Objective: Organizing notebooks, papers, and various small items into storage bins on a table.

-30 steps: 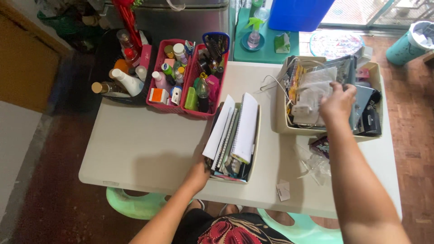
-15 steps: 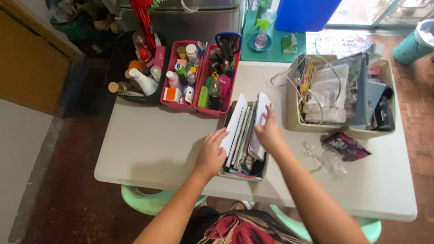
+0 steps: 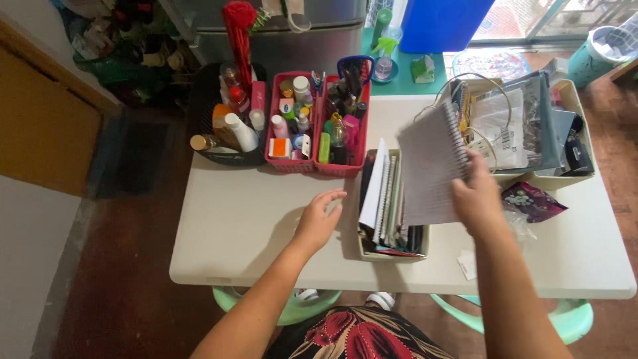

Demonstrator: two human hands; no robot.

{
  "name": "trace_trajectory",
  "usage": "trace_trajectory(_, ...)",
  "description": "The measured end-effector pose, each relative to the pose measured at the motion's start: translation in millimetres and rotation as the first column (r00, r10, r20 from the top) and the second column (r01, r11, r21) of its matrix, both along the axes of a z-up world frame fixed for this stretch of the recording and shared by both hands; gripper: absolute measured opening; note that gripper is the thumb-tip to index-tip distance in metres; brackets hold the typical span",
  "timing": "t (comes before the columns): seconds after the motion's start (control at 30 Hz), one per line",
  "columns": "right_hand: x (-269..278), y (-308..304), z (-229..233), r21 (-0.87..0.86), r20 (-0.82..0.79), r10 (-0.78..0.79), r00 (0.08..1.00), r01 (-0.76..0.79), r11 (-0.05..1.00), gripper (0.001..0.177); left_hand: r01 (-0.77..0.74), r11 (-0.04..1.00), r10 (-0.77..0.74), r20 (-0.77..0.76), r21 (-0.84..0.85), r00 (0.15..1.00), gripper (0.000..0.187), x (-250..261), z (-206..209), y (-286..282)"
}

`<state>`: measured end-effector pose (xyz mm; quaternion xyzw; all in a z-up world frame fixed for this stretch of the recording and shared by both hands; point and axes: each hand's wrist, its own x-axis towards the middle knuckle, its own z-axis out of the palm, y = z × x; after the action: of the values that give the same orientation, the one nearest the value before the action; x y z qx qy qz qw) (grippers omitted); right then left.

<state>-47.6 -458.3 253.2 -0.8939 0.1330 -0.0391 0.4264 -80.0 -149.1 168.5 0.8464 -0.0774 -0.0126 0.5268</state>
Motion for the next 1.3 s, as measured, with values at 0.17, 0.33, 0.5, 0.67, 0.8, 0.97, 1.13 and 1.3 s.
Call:
trace_trajectory(0.17,-13,44,0,0.759,0.142,0.060,0.988,-0.147,0.634,0.065,-0.190,0.778,-0.062,-0.375,-0.599,0.925,0.042,16,5,17)
trace_trajectory(0.33,-29,118,-49,0.914,0.037,0.135,0.990,-0.088,0.397,0.066,-0.157,0.383,-0.219,-0.255,-0.910,0.942,0.062,19,4,50)
trace_trajectory(0.5,-45,164,-99,0.961,-0.033,0.178,0.983,-0.017,0.275,0.066,-0.077,0.884,0.122,0.070,-0.462,0.990,0.053,8,78,85)
trace_trajectory(0.67,-49,191,-111,0.939,-0.025,0.161,0.987,-0.033,0.344,0.056,-0.211,0.962,0.238,0.154,-0.173,0.959,0.051,7,86,103)
trace_trajectory(0.8,-55,206,-116,0.917,-0.087,0.148,0.985,0.021,0.398,0.055,-0.277,0.950,0.180,0.473,0.144,0.862,0.050,6,75,112)
trace_trajectory(0.97,-60,210,-133,0.926,-0.049,0.124,0.991,-0.001,0.378,0.058,-0.276,0.923,0.101,0.525,0.266,0.845,0.036,9,55,117)
trace_trajectory(1.13,-63,203,-151,0.907,0.037,0.152,0.988,-0.097,0.410,0.054,-0.228,0.907,0.009,0.523,0.355,0.852,0.028,17,75,126)
trace_trajectory(1.3,-59,188,-154,0.734,0.003,0.188,0.982,-0.130,0.666,0.054,0.284,0.877,-0.185,-0.271,0.388,0.944,0.062,26,134,138)
